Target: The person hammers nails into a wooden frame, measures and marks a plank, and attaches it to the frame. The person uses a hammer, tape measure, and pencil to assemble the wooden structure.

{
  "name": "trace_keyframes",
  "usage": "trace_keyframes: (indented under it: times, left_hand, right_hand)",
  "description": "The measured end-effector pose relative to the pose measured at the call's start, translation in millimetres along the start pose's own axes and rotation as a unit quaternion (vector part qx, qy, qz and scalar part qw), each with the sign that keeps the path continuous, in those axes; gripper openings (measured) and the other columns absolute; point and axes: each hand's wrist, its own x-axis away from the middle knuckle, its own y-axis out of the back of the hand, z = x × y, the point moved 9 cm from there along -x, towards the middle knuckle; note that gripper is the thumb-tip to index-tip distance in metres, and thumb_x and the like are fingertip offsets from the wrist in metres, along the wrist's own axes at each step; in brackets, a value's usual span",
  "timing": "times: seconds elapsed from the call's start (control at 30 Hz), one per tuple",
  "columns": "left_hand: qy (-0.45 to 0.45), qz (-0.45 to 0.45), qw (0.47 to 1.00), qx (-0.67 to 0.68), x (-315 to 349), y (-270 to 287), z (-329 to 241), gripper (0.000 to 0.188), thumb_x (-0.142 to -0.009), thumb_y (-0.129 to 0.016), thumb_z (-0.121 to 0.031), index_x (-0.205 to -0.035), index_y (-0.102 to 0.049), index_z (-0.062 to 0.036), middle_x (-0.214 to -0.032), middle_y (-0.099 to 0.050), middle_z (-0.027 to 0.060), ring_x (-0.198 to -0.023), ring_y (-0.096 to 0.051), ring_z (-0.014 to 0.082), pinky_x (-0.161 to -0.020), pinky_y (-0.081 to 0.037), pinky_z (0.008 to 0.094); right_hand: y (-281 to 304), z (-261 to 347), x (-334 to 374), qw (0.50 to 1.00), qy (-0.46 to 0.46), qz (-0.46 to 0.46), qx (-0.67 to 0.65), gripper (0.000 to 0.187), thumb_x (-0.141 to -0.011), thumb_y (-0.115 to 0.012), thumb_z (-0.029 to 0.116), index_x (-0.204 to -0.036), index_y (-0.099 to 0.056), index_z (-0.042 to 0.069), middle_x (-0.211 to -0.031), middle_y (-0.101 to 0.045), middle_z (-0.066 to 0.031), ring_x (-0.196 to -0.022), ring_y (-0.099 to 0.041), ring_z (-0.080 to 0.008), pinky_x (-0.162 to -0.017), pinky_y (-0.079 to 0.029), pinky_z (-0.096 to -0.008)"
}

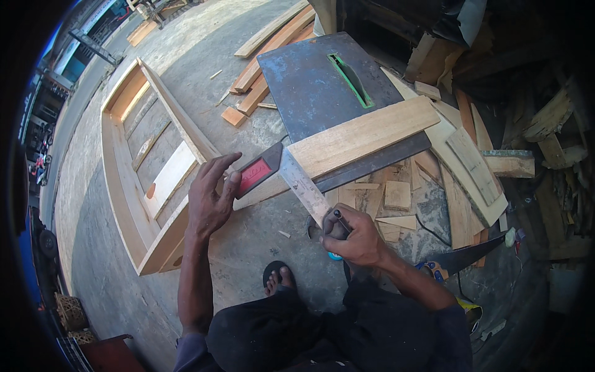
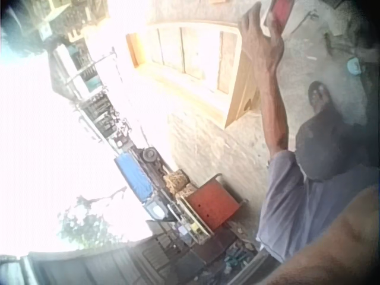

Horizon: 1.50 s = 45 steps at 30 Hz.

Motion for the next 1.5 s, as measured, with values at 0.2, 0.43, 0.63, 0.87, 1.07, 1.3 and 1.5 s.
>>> trace_keyframes:
  times: [0.2, 0.43, 0.63, 0.87, 1.07, 1.3, 1.5]
  left_hand:
    - [0.047, 0.122, 0.978, -0.16, -40.2, -32.5, 58.5, 0.056, -0.101, -0.059, -0.055, -0.143, -0.063, -0.0187, -0.135, -0.067, 0.0114, -0.127, -0.062, 0.0327, -0.101, -0.055, 0.0455]
    - [0.061, 0.14, 0.958, -0.244, -31.0, -54.1, 65.8, 0.087, -0.087, -0.064, -0.074, -0.156, -0.047, -0.0241, -0.154, -0.05, 0.0161, -0.136, -0.054, 0.0377, -0.101, -0.056, 0.0514]
    - [-0.038, 0.214, 0.944, -0.248, -13.7, -64.1, 46.0, 0.137, -0.049, -0.074, -0.096, -0.163, -0.033, -0.0331, -0.169, -0.03, 0.0157, -0.141, -0.044, 0.048, -0.1, -0.059, 0.055]
    - [-0.075, 0.219, 0.936, -0.266, -10.9, -65.1, 42.7, 0.138, -0.05, -0.077, -0.092, -0.164, -0.031, -0.0313, -0.171, -0.025, 0.0154, -0.145, -0.039, 0.0478, -0.103, -0.057, 0.0537]
    - [-0.058, 0.225, 0.933, -0.276, -13.1, -67.7, 42.2, 0.139, -0.048, -0.078, -0.093, -0.164, -0.031, -0.0316, -0.172, -0.021, 0.0159, -0.148, -0.034, 0.05, -0.104, -0.057, 0.0544]
    - [-0.039, 0.249, 0.928, -0.274, -21.8, -71.6, 47.3, 0.141, -0.047, -0.078, -0.093, -0.165, -0.029, -0.0329, -0.173, -0.017, 0.0154, -0.15, -0.031, 0.0516, -0.103, -0.056, 0.0565]
    - [-0.077, 0.13, 0.95, -0.272, -12.2, -60.8, 48.9, 0.139, -0.05, -0.085, -0.083, -0.165, -0.028, -0.0311, -0.174, -0.015, 0.0159, -0.151, -0.029, 0.0531, -0.102, -0.057, 0.0572]
  right_hand:
    - [-87.3, -12.5, -56.7, 0.993, 0.057, -0.092, 0.045, 0.02, -0.081, -0.074, 0.009, -0.094, -0.062, 0.0, -0.09, -0.06, -0.0144, -0.081, -0.065, -0.0322, -0.072, -0.051, -0.0425]
    - [-92.3, -31.2, -59.9, 0.995, 0.029, -0.084, 0.046, 0.022, -0.082, -0.074, 0.011, -0.095, -0.06, 0.001, -0.09, -0.06, -0.0171, -0.083, -0.065, -0.0374, -0.074, -0.051, -0.045]
    - [-89.6, -29.6, -55.5, 0.995, 0.025, -0.079, 0.051, 0.023, -0.082, -0.075, 0.011, -0.095, -0.06, 0.001, -0.089, -0.06, -0.0168, -0.08, -0.065, -0.0342, -0.073, -0.051, -0.043]
    - [-86.6, -33.0, -54.3, 0.995, 0.009, -0.077, 0.061, 0.023, -0.082, -0.076, 0.012, -0.094, -0.06, 0.001, -0.087, -0.061, -0.0174, -0.077, -0.065, -0.034, -0.073, -0.051, -0.0437]
    - [-83.3, -33.1, -61.9, 0.996, 0.007, -0.072, 0.054, 0.024, -0.081, -0.077, 0.012, -0.095, -0.059, 0.002, -0.088, -0.062, -0.0176, -0.079, -0.066, -0.033, -0.073, -0.052, -0.0439]
    - [-89.7, -31.3, -67.8, 0.995, 0.015, -0.092, 0.043, 0.024, -0.082, -0.075, 0.011, -0.097, -0.058, 0.003, -0.088, -0.062, -0.0185, -0.08, -0.066, -0.0368, -0.074, -0.052, -0.0458]
    - [-98.4, -32.8, -69.5, 0.993, 0.019, -0.105, 0.041, 0.025, -0.082, -0.075, 0.011, -0.097, -0.057, 0.001, -0.089, -0.062, -0.0199, -0.082, -0.066, -0.0382, -0.074, -0.051, -0.0473]
